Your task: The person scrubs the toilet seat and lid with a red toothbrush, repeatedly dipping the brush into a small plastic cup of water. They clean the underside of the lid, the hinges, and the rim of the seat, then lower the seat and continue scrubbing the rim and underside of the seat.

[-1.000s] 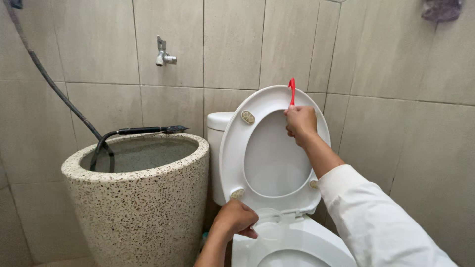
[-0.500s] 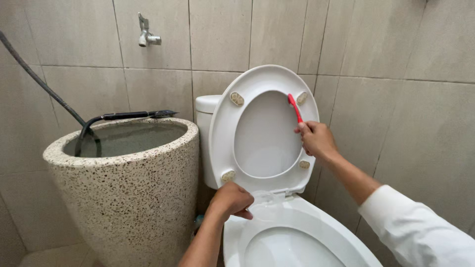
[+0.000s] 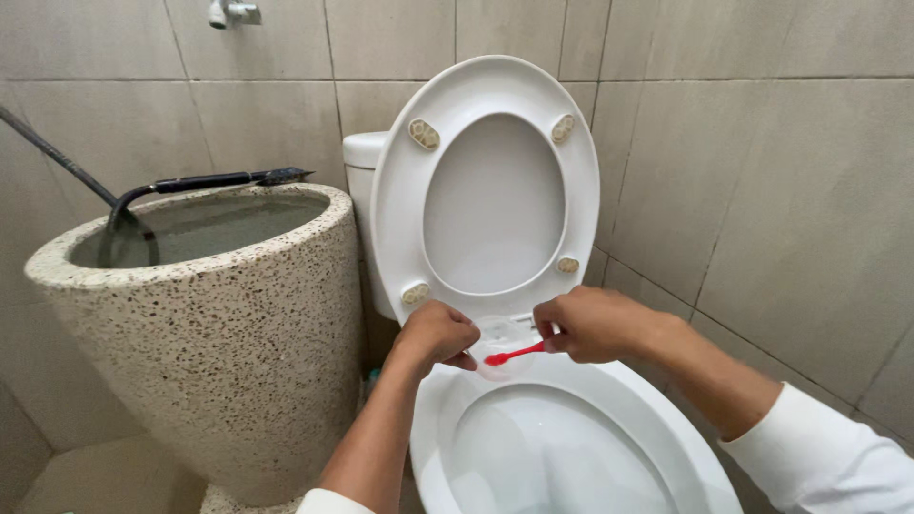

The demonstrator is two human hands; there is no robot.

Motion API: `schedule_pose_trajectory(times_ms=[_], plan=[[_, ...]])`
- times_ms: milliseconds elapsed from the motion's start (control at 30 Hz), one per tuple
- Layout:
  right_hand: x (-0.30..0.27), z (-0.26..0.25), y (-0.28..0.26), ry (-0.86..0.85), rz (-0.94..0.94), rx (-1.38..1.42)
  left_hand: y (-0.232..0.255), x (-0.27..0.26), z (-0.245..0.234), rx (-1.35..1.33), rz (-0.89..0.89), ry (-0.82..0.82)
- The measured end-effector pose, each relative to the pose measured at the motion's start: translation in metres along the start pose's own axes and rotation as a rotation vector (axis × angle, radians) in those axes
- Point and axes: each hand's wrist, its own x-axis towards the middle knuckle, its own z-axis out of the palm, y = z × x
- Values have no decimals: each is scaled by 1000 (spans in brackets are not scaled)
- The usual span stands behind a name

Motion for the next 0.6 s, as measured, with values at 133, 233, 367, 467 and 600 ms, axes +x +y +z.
schedule_pose_trajectory(times_ms=[133,233,367,467,600], plan=[[1,-8,22,18,-6,64,-1,3,4,14,-23,22],[11,-24,64,124,146,132,-5,5,1,-31,-3,9],[33,-16,130,442,418,164,-8,11,-3,-30,2,31],[51,24,161,603,388,211,-11,12,-8,-28,18,12],[75,60,184,670,310,347,-13,8,-13,-39,0,17]])
